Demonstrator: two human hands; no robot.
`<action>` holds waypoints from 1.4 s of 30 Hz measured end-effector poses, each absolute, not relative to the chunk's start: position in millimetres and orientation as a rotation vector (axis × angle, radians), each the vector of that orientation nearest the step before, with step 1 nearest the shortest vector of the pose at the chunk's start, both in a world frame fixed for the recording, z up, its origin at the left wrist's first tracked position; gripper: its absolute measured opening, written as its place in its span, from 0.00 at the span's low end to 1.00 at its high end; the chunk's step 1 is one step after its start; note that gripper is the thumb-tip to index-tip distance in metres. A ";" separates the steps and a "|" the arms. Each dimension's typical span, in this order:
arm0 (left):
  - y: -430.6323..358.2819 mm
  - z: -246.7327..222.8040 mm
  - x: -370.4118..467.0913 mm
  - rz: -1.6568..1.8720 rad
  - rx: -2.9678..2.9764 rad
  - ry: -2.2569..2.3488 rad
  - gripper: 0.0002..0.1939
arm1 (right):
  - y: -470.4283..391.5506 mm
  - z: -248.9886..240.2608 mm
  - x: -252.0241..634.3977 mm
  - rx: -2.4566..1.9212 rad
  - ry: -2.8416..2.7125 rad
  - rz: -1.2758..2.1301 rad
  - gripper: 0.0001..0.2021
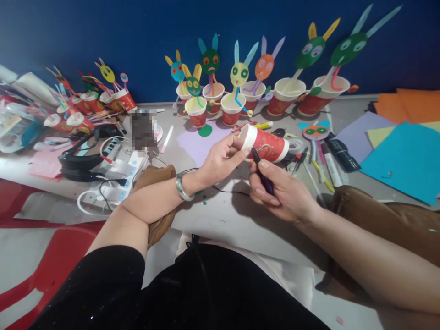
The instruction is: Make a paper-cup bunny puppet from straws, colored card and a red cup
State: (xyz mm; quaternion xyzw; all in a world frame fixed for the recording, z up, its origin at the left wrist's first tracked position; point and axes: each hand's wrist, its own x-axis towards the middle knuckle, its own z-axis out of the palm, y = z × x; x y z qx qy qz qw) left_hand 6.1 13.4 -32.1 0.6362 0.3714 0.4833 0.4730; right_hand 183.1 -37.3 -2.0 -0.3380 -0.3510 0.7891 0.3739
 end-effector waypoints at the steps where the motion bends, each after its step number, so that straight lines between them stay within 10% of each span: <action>1: 13.5 -32.0 6.0 1.186 1.555 0.902 0.27 | -37.1 -1.9 183.3 -0.870 -0.902 2.020 0.19; 30: 33.0 -22.0 -10.8 1.176 1.730 0.908 0.27 | -34.2 4.2 193.5 -0.932 -1.251 2.013 0.20; 37: 39.5 -17.5 -19.0 1.074 1.708 0.915 0.21 | -16.5 0.4 213.7 -1.309 -2.078 0.580 0.19; 42: 33.3 -10.6 -15.7 1.049 1.685 0.915 0.13 | -8.7 -7.5 218.3 -1.497 -2.248 0.155 0.26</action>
